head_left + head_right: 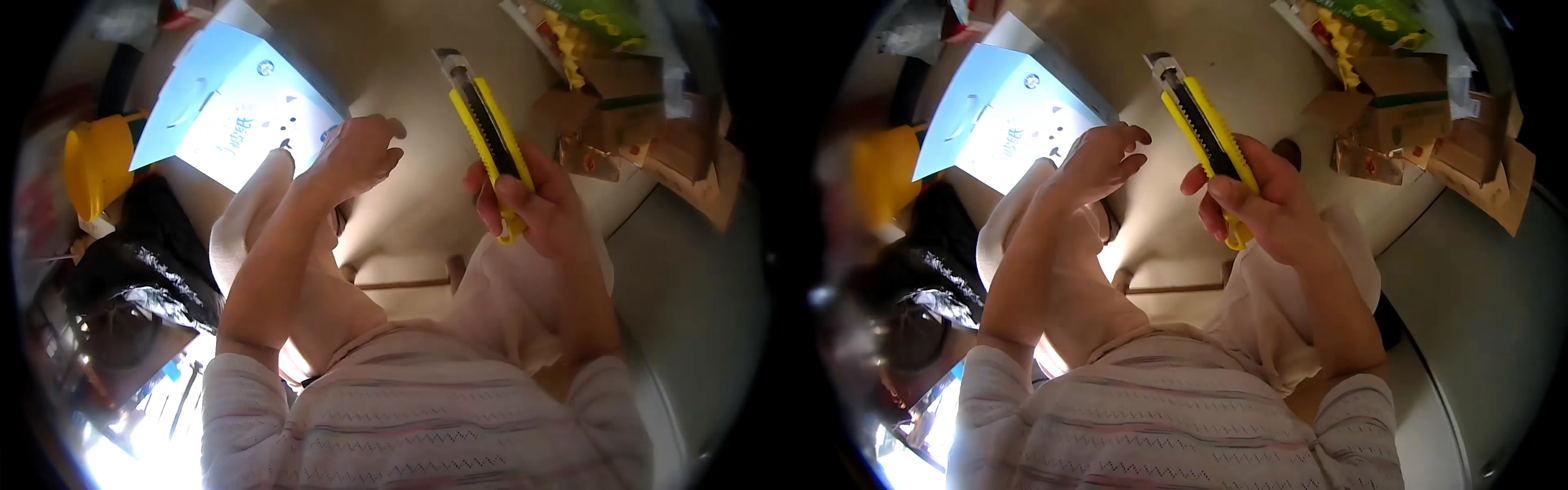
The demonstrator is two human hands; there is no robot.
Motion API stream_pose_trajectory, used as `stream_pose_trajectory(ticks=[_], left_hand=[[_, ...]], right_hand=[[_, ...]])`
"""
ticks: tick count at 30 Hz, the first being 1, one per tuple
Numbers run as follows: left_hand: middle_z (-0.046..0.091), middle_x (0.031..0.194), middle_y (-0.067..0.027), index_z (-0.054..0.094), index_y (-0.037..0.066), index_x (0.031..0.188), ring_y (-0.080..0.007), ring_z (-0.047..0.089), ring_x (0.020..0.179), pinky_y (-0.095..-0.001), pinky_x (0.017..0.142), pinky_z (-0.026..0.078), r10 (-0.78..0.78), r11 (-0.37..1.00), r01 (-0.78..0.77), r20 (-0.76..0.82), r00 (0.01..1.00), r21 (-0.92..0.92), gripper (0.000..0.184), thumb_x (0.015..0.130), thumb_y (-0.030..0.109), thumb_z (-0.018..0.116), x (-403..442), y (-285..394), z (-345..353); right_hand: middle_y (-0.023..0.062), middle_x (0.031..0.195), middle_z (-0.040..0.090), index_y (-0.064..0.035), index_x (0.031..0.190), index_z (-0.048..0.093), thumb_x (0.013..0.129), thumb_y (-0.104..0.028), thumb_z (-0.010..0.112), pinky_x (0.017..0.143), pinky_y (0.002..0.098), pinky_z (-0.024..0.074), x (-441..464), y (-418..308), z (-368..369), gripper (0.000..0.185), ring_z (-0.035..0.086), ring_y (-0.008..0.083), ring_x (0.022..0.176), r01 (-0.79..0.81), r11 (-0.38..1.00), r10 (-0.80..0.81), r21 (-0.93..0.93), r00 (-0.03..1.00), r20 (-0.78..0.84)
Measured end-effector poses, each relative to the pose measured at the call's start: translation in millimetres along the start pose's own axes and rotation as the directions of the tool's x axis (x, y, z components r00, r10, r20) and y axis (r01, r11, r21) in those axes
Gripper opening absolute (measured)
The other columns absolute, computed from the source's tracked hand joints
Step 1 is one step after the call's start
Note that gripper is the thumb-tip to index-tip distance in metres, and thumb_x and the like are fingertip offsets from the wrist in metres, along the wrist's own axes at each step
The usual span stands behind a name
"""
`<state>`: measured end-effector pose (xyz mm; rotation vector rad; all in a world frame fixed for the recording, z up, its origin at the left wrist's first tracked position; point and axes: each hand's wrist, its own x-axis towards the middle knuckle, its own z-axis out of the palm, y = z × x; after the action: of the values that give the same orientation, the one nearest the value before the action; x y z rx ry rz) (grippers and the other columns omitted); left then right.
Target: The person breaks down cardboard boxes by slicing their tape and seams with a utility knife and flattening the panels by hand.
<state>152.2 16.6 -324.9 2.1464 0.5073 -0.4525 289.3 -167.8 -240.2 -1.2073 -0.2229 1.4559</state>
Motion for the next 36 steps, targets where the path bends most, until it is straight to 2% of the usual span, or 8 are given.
stream_pose_trajectory(ticks=[7,11,16,20,23,30,33,36], left_hand=[[0.062,0.079,-0.0139,0.061,0.002,0.098,-0.0272,0.06,0.077,-0.0349,0.073,0.047,0.155,0.987,-0.151,-0.075,0.985,0.057,0.027,0.075,0.014,0.056,-11.9,-4.0,23.9],[0.061,0.099,-0.0151,0.062,0.009,0.101,-0.0308,0.057,0.094,-0.0374,0.085,0.045,0.016,0.993,0.015,-0.256,0.966,0.118,0.028,0.075,0.019,0.058,-15.3,-28.7,17.8],[0.06,0.097,-0.0165,0.063,0.011,0.101,-0.0317,0.058,0.092,-0.0389,0.083,0.046,0.035,0.998,0.02,-0.735,0.678,0.066,0.03,0.072,0.02,0.063,-44.3,-83.8,-40.0],[0.054,0.114,-0.0158,0.055,0.015,0.115,-0.0324,0.051,0.106,-0.0389,0.094,0.04,-0.062,0.926,0.348,-0.853,0.518,0.144,0.051,0.066,0.022,0.066,-57.2,-119.4,-132.8],[0.043,0.129,-0.0132,0.032,0.02,0.134,-0.0319,0.043,0.118,-0.047,0.098,0.034,-0.215,0.837,0.526,-0.793,0.57,0.15,0.075,0.067,0.024,0.065,-47.5,-140.4,-166.8],[0.051,0.124,-0.0079,0.036,0.03,0.132,-0.0272,0.048,0.115,-0.0425,0.094,0.04,-0.525,0.626,0.752,-0.6,0.603,0.208,0.069,0.07,0.03,0.066,-24.1,-145.4,-151.7],[0.054,0.12,-0.001,0.056,0.03,0.114,-0.0194,0.051,0.111,-0.0356,0.091,0.043,-0.446,0.669,0.636,-0.476,0.758,0.385,0.037,0.078,0.026,0.056,-23.6,-158.5,-110.6],[0.056,0.104,-0.0123,0.064,0.018,0.1,-0.028,0.056,0.098,-0.0389,0.083,0.047,-0.174,0.732,0.511,-0.601,0.78,0.451,0.026,0.08,0.014,0.048,-43.4,-126.4,-73.0]], right_hand=[[0.0048,0.073,0.056,-0.0032,0.091,0.05,0.087,-0.024,0.056,0.042,0.022,0.0397,-33.6,25.6,5.7,0.022,0.048,0.0074,0.049,0.171,0.945,-0.234,-0.278,0.949,-0.21],[0.0049,0.071,0.056,-0.0042,0.092,0.05,0.087,-0.025,0.056,0.04,0.0222,0.0392,-50.0,31.5,4.5,0.022,0.048,0.0082,0.047,0.27,0.901,-0.378,-0.339,0.871,-0.312],[0.0063,0.078,0.058,-0.0042,0.096,0.05,0.088,-0.026,0.056,0.044,0.0243,0.0424,-87.2,19.5,-9.1,0.024,0.052,0.0103,0.054,0.342,0.91,-0.41,-0.235,0.828,-0.381],[0.0068,0.083,0.06,-0.0053,0.099,0.05,0.088,-0.024,0.056,0.049,0.0274,0.0449,-76.3,26.6,-36.6,0.023,0.053,0.0121,0.057,0.316,0.937,-0.35,-0.151,0.822,-0.449],[0.0068,0.085,0.06,-0.0067,0.1,0.05,0.087,-0.023,0.056,0.05,0.0273,0.045,-64.5,23.8,-42.1,0.022,0.054,0.0128,0.058,0.358,0.928,-0.366,-0.104,0.819,-0.443],[0.0062,0.084,0.06,-0.0062,0.1,0.051,0.088,-0.023,0.055,0.051,0.0279,0.045,-59.5,12.4,-48.5,0.021,0.053,0.012,0.059,0.345,0.934,-0.346,-0.089,0.816,-0.463],[0.0057,0.083,0.059,-0.0064,0.099,0.051,0.089,-0.023,0.054,0.051,0.0278,0.045,-55.4,12.9,-45.5,0.02,0.053,0.0118,0.059,0.337,0.938,-0.337,-0.088,0.819,-0.465],[0.0052,0.083,0.059,-0.0067,0.099,0.051,0.089,-0.022,0.054,0.051,0.0274,0.0451,-51.5,14.2,-45.5,0.019,0.053,0.0119,0.06,0.314,0.941,-0.334,-0.125,0.816,-0.472]])
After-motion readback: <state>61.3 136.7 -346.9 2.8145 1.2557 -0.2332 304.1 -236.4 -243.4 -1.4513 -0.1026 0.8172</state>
